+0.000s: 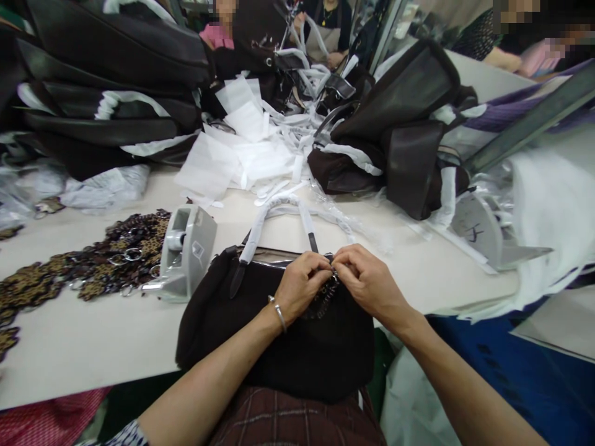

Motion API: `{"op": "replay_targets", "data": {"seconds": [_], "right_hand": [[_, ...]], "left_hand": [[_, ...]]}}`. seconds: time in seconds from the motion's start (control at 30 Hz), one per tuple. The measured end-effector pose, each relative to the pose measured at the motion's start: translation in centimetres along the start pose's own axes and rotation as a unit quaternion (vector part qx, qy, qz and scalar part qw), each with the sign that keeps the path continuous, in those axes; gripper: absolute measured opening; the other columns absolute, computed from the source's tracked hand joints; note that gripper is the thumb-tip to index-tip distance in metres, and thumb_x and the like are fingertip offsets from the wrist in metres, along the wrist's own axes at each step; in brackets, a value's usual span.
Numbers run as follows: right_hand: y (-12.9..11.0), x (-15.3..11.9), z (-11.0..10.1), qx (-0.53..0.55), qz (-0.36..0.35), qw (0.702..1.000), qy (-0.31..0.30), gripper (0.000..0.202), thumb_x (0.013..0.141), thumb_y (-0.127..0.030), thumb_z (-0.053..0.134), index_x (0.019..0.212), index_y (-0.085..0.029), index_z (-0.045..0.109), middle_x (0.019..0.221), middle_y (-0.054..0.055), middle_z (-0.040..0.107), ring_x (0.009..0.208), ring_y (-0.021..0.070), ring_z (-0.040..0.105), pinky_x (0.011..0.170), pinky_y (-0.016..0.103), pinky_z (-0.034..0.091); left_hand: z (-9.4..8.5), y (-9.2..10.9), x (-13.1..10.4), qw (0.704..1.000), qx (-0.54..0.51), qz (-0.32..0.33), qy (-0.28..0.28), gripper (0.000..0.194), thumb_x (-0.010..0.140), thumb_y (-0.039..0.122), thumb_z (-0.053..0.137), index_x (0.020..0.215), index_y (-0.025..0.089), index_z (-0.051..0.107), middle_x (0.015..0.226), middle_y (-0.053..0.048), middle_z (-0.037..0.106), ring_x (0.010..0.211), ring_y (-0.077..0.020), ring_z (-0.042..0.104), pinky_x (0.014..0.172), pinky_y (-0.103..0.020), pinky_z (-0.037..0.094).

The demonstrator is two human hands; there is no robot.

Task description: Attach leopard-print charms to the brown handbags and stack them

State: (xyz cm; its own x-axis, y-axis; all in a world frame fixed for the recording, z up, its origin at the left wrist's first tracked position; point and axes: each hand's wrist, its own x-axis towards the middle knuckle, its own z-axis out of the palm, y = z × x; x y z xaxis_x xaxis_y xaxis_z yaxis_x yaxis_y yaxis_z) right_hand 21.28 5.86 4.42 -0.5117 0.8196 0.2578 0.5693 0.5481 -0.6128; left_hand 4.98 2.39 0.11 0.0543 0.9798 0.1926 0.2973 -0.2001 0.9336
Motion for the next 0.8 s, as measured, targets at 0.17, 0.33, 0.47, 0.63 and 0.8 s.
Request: {"op": "replay_targets", "data": {"seconds": [0.17,0.33,0.47,0.63,0.8], "right_hand": [[-0.8,0.2,-0.5,0.064,0.041,0.997,-0.02,0.014,0.09,-0.016,0.051,0.085,-0.02,0.063,0.09,0.004,0.063,0.087,0.017,0.059,0.082,0.03,0.045],[-1.3,0.2,-1.4,0.064,0.082,0.994,-0.04,0.017,0.089,-0.014,0.048,0.092,-0.021,0.063,0.087,0.002,0.065,0.079,0.0157,0.061,0.077,0.029,0.046],[-1.8,-0.1,-2.0,0.028,0.082,0.994,-0.067,0.016,0.086,-0.013,0.052,0.093,-0.021,0.064,0.087,0.001,0.067,0.076,0.0143,0.062,0.073,0.026,0.046],[-1.0,-1.1,-3.1,-0.028,0.05,0.984,-0.169,0.017,0.086,-0.015,0.056,0.092,-0.023,0.069,0.083,-0.001,0.069,0.073,0.0134,0.062,0.07,0.024,0.045],[-0.2,-2.3,-3.9,-0.071,0.039,0.978,-0.195,0.014,0.084,-0.016,0.059,0.083,-0.022,0.071,0.078,0.0,0.068,0.071,0.0142,0.062,0.068,0.025,0.044]], "left_hand": [[-0.7,0.3,0.3,0.965,-0.198,-0.154,-0.081,0.021,0.089,0.037,0.055,0.086,0.016,0.058,0.055,0.005,0.055,0.043,-0.0072,0.048,0.044,-0.017,0.039],[-0.2,0.4,0.4,0.91,-0.337,-0.183,-0.157,0.031,0.086,0.045,0.058,0.09,0.016,0.049,0.059,0.003,0.061,0.044,-0.0093,0.057,0.043,-0.017,0.045],[0.5,0.3,0.2,0.891,-0.375,-0.168,-0.193,0.037,0.082,0.048,0.063,0.089,0.016,0.046,0.073,0.0,0.063,0.058,-0.0118,0.066,0.056,-0.024,0.056],[0.3,0.2,-0.1,0.912,-0.335,-0.17,-0.164,0.03,0.086,0.041,0.06,0.082,0.015,0.046,0.071,0.0,0.062,0.056,-0.0094,0.064,0.053,-0.02,0.052],[0.4,0.3,-0.3,0.914,-0.333,-0.176,-0.152,0.027,0.086,0.039,0.06,0.082,0.015,0.048,0.071,0.001,0.062,0.054,-0.0089,0.064,0.052,-0.019,0.051]]}}
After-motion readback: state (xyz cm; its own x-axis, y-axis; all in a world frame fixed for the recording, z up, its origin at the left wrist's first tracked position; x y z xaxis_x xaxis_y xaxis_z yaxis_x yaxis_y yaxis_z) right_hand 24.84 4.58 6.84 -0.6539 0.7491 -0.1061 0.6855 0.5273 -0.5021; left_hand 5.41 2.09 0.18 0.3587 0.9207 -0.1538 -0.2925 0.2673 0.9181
